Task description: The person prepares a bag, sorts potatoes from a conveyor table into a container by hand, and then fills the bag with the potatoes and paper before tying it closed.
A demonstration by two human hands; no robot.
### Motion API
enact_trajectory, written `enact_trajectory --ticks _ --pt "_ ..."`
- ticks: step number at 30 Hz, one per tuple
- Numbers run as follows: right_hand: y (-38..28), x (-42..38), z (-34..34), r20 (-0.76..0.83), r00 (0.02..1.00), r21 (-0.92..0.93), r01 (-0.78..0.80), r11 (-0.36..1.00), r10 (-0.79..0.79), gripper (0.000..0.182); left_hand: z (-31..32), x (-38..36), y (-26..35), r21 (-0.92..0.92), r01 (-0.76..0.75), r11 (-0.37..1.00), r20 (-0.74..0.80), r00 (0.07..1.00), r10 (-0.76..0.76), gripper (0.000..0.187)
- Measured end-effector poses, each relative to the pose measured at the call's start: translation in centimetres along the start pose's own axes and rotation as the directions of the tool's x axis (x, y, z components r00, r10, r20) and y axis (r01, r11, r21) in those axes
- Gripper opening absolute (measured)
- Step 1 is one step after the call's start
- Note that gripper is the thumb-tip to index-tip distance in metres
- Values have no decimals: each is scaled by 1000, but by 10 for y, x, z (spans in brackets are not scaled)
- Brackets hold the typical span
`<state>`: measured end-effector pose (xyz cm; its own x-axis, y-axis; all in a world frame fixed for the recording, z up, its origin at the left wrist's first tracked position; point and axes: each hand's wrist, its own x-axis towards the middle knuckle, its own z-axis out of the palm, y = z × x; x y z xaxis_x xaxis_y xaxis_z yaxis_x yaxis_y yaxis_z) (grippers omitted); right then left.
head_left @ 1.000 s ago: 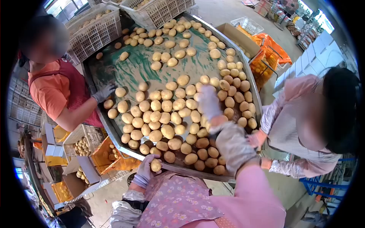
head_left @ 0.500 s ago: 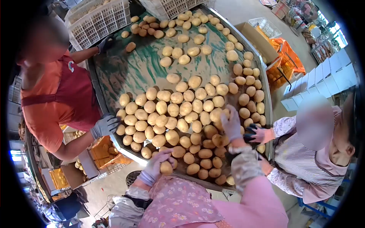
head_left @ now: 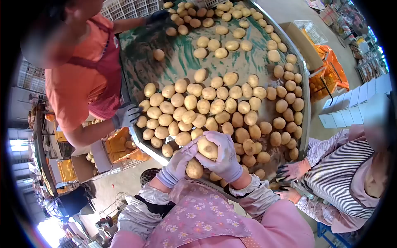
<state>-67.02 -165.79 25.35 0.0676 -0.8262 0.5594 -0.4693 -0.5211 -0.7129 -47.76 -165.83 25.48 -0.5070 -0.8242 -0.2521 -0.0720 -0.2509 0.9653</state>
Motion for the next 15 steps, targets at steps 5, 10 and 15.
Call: enact_trajectory --ticks 5,10,15 --pt "-10 -4 14 0 1000 23 5 1000 -5 67 7 -18 20 -116 64 991 -105 992 -76 50" --pt "-25 -15 19 49 998 58 -39 998 36 67 5 -33 6 -362 95 927 -45 992 -119 52" --pt "-42 -27 18 45 998 96 -37 995 33 62 9 -43 9 -465 81 882 0 996 -91 54"
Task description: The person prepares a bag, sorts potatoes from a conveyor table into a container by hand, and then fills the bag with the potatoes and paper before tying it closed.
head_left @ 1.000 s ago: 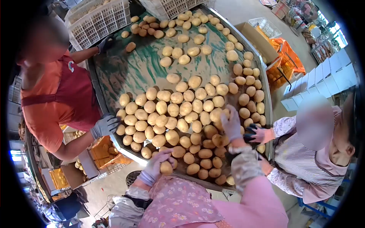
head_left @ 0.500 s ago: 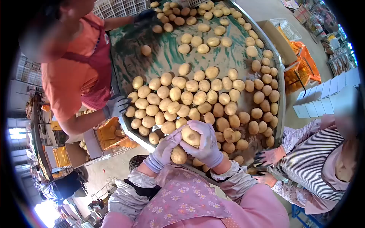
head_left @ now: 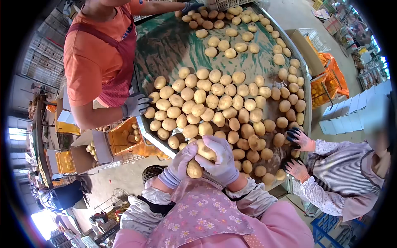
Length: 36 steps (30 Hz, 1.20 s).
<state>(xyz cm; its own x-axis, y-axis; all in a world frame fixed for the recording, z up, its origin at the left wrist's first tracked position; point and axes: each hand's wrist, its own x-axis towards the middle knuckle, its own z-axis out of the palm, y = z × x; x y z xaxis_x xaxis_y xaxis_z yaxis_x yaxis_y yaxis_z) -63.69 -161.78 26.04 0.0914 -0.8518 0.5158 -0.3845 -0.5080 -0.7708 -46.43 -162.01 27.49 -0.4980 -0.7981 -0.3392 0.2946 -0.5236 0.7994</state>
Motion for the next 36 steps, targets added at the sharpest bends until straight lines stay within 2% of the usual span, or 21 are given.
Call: enact_trajectory --ticks 3,6,9,12,15,18,21,25,28,30,34,36 --pt "-3 -8 5 -14 994 -59 107 993 -108 57 -5 -10 1 122 -53 991 21 998 51 53" --pt "-9 -7 8 -30 994 8 109 994 -109 59 -11 -17 -1 142 -141 980 8 990 141 45" --pt "-12 -10 17 -85 996 166 44 985 -30 68 -6 -28 4 -35 -146 989 -17 989 146 49" --pt "-18 -7 25 -167 984 164 84 983 -56 77 -5 -33 14 -131 -171 977 9 985 174 54" --pt "-19 -5 30 -114 992 164 72 984 -53 81 -6 -40 21 -216 -177 960 12 983 184 55" --pt "-23 1 35 -86 993 162 94 982 -80 82 -10 -46 24 -198 -199 960 -21 980 199 57" --pt "-26 6 39 -27 995 149 96 984 -93 84 -15 -54 25 -105 -210 972 -80 976 203 58" --pt "-29 13 49 15 993 161 117 980 -121 85 -24 -64 20 -114 -156 981 -175 975 135 57" --pt "-30 15 57 46 992 140 108 984 -115 84 -31 -70 11 -230 -171 958 -204 971 125 55" --pt "-29 16 62 77 989 112 120 986 -129 83 -31 -75 15 -240 -158 958 -242 965 99 53" --pt "-33 21 69 149 988 154 14 988 -37 77 -45 -81 -1 -350 -148 925 -267 962 53 51" --pt "-31 21 74 171 985 186 -11 982 -21 76 -58 -84 -19 -310 -140 941 -284 958 49 51"
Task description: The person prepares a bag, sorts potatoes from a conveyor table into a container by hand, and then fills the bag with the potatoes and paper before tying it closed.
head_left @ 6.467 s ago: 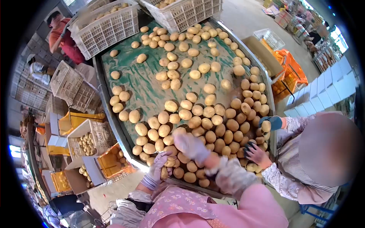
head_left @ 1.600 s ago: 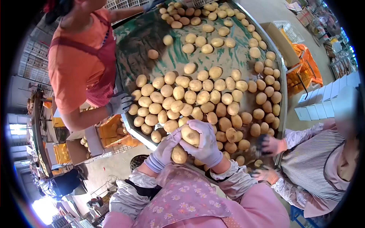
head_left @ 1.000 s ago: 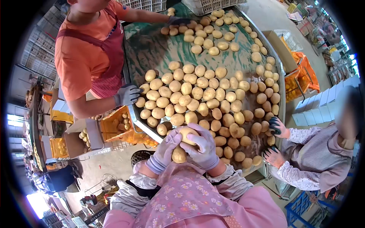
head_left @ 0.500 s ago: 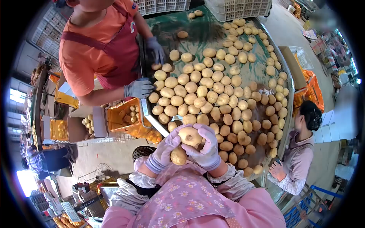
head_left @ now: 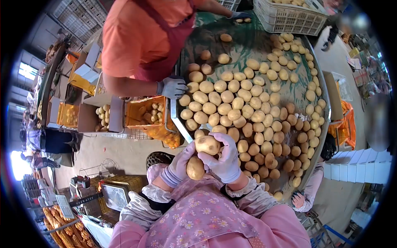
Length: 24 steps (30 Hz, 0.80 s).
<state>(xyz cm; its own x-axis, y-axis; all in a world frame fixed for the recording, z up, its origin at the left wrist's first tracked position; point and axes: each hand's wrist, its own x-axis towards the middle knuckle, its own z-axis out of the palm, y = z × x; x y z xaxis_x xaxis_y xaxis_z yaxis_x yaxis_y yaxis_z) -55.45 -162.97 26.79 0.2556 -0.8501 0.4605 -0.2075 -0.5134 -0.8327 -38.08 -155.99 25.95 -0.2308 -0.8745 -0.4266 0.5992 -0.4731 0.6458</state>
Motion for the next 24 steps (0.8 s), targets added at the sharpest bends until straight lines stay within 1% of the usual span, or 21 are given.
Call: enact_trajectory --ticks 2,3,5,6,7,8,10,11,12,13,14,16,17,18,19,22,23,24 --pt "-1 2 4 1 1000 5 -7 1000 7 73 2 -3 5 -21 6 1000 -1 1000 -6 52" --pt "-2 3 5 0 1000 7 -10 1000 10 72 6 -6 9 -64 13 998 8 1000 -13 52" --pt "-12 8 3 19 998 38 -58 998 57 69 18 -10 15 -45 5 999 16 1000 -4 56" --pt "-15 12 3 29 997 58 -76 995 75 67 22 -11 18 19 -17 1000 11 1000 16 60" --pt "-14 11 4 104 973 129 -221 967 208 63 24 -11 24 93 -50 994 2 999 50 64" --pt "-15 15 6 77 993 78 -95 992 89 58 29 -6 22 142 -177 974 -18 983 182 58" --pt "-6 4 15 118 991 44 -66 997 60 46 21 -2 17 215 -252 944 0 966 258 53" --pt "-5 0 11 206 971 43 -134 990 123 40 12 -3 11 140 -202 969 -5 979 204 51" --pt "-3 -3 7 291 939 26 -201 979 185 35 4 -10 8 134 -102 986 -65 992 111 47" --pt "1 -7 5 309 930 63 -227 972 197 28 -3 -16 2 173 -111 979 -117 984 133 46" --pt "9 -13 1 339 926 16 -184 983 168 27 -7 -22 -2 211 -115 971 -167 974 151 44" --pt "28 -28 -9 395 911 -78 -94 993 117 24 -16 -44 6 183 -49 982 -269 958 98 41" --pt "36 -35 -14 407 902 -116 -104 988 142 23 -20 -55 10 166 -18 986 -319 945 71 40" --pt "43 -43 -19 417 893 -154 -114 981 169 21 -25 -63 11 397 -56 916 -318 928 194 41" --pt "47 -50 -24 426 883 -194 -127 973 200 20 -30 -72 10 604 -76 793 -291 905 309 44" --pt "42 -64 -34 379 872 -215 -242 946 309 19 -67 -80 -10 650 -140 747 -341 825 451 45" --pt "48 -71 -38 377 841 -236 -318 918 388 18 -69 -77 -8 427 -140 893 -455 820 347 44" --pt "50 -77 -40 362 843 -231 -333 914 399 18 -73 -74 -7 171 -146 974 -535 817 216 43"
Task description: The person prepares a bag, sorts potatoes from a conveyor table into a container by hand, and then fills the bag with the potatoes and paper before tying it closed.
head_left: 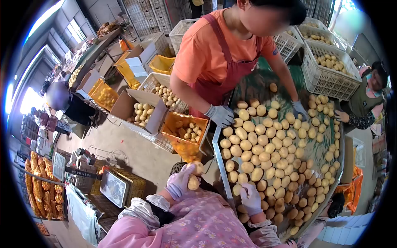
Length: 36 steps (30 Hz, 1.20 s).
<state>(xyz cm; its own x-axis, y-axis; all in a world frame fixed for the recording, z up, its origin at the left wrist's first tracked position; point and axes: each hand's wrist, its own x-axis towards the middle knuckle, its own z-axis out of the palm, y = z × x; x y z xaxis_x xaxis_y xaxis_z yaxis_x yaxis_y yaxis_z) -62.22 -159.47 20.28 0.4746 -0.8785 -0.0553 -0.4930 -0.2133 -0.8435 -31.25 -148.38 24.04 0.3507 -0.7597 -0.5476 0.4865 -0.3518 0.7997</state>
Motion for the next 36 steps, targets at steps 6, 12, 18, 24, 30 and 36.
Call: enact_trajectory --ticks 6,12,18,24,30,36 --pt "4 -11 4 -84 991 -83 100 991 -107 17 -44 66 98 -143 -508 849 -133 860 493 37" --pt "8 -21 7 -29 999 -169 11 986 -16 19 -105 154 271 -450 -337 827 -449 886 117 26" --pt "15 -37 12 -199 980 -169 -15 986 -19 16 -68 153 120 190 -249 950 161 962 221 17" --pt "29 -84 4 -279 957 -189 -133 973 77 16 -116 206 34 -281 72 957 71 996 -54 22" --pt "48 -85 6 -592 803 -140 -185 973 68 20 -124 237 62 55 -160 986 -396 903 168 42" --pt "61 -131 -13 -275 961 -535 -183 825 35 38 21 185 -28 824 -463 328 301 847 439 39"
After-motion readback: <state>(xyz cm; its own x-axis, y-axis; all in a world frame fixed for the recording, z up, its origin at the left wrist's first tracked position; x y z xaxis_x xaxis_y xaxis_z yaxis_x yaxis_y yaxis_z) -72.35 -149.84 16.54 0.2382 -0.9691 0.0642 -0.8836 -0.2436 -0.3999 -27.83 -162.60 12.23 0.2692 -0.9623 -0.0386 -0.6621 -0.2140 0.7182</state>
